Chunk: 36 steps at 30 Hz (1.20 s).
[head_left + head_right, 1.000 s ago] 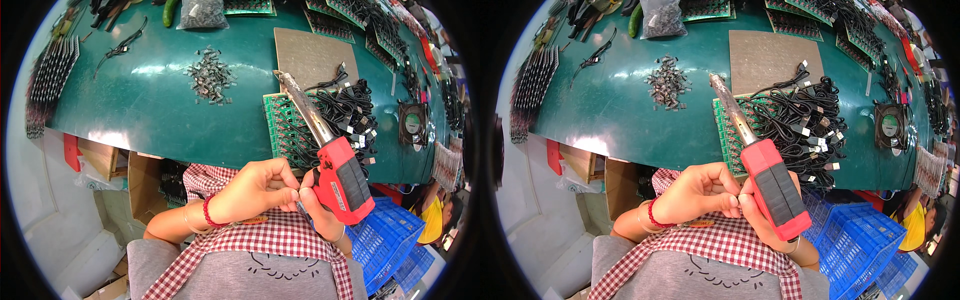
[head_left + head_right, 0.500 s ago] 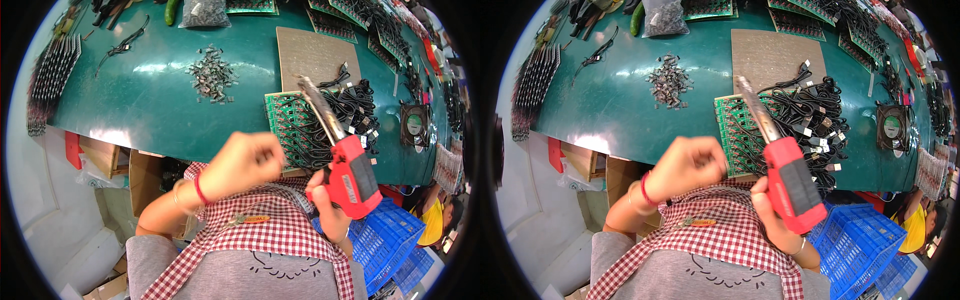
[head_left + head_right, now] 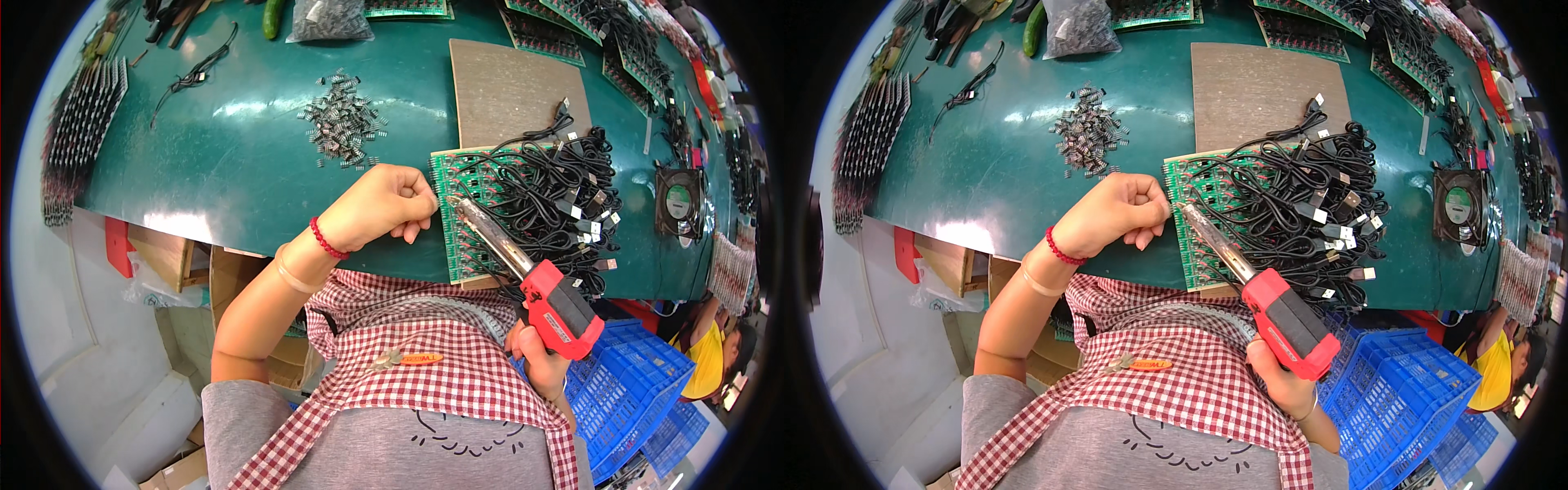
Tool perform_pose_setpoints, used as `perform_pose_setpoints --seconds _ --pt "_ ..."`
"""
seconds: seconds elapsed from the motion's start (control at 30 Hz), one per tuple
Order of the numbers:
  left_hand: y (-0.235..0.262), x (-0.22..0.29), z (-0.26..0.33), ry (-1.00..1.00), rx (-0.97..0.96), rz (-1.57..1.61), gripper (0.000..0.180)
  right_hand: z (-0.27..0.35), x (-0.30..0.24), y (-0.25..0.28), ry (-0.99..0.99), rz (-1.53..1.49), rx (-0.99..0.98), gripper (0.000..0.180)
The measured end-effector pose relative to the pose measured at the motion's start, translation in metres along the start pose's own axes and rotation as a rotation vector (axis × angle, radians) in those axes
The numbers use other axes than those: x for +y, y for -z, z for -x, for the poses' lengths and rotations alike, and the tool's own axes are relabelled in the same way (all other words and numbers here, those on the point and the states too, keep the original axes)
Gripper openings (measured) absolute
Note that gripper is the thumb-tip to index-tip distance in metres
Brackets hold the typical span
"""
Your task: The person solders electronic components onto circuit boards using a soldering iron, places a board into a box, pours more components from a bag onto the table, and solders components onto another board.
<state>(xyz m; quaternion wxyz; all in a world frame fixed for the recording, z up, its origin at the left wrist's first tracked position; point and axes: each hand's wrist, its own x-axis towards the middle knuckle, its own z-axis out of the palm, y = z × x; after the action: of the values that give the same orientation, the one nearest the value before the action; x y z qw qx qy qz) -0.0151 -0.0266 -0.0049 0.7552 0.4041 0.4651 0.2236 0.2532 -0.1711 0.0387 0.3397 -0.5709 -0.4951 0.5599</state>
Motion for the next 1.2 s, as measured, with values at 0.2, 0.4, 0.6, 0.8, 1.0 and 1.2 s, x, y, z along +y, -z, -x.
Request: perform_pose_setpoints --seconds 0.2,0.4,0.6,0.8,1.0,1.2 --pt "0.0018 0.003 -0.001 0.016 -0.011 0.019 0.008 -0.0012 0.0057 -0.0005 0.038 0.086 0.008 0.031" --pt "0.0035 0.002 -0.0032 0.027 -0.017 0.014 0.008 -0.0034 0.0006 -0.0067 0.018 0.07 0.044 0.025" --pt "0.003 0.0032 -0.0045 0.039 -0.002 -0.005 0.007 -0.0024 0.0024 -0.0034 0.023 0.167 0.031 0.011" --pt "0.003 0.0024 -0.0044 0.032 0.002 -0.003 0.008 0.0011 0.0016 -0.0025 0.031 0.178 0.009 0.017" --pt "0.0018 0.0063 -0.0026 0.036 0.007 -0.015 0.008 -0.0026 0.0012 -0.0052 0.054 0.164 0.029 0.026" --pt "0.0008 0.005 -0.0044 0.016 0.006 -0.019 0.01 -0.0029 -0.0024 -0.0058 0.039 0.176 0.035 0.008"
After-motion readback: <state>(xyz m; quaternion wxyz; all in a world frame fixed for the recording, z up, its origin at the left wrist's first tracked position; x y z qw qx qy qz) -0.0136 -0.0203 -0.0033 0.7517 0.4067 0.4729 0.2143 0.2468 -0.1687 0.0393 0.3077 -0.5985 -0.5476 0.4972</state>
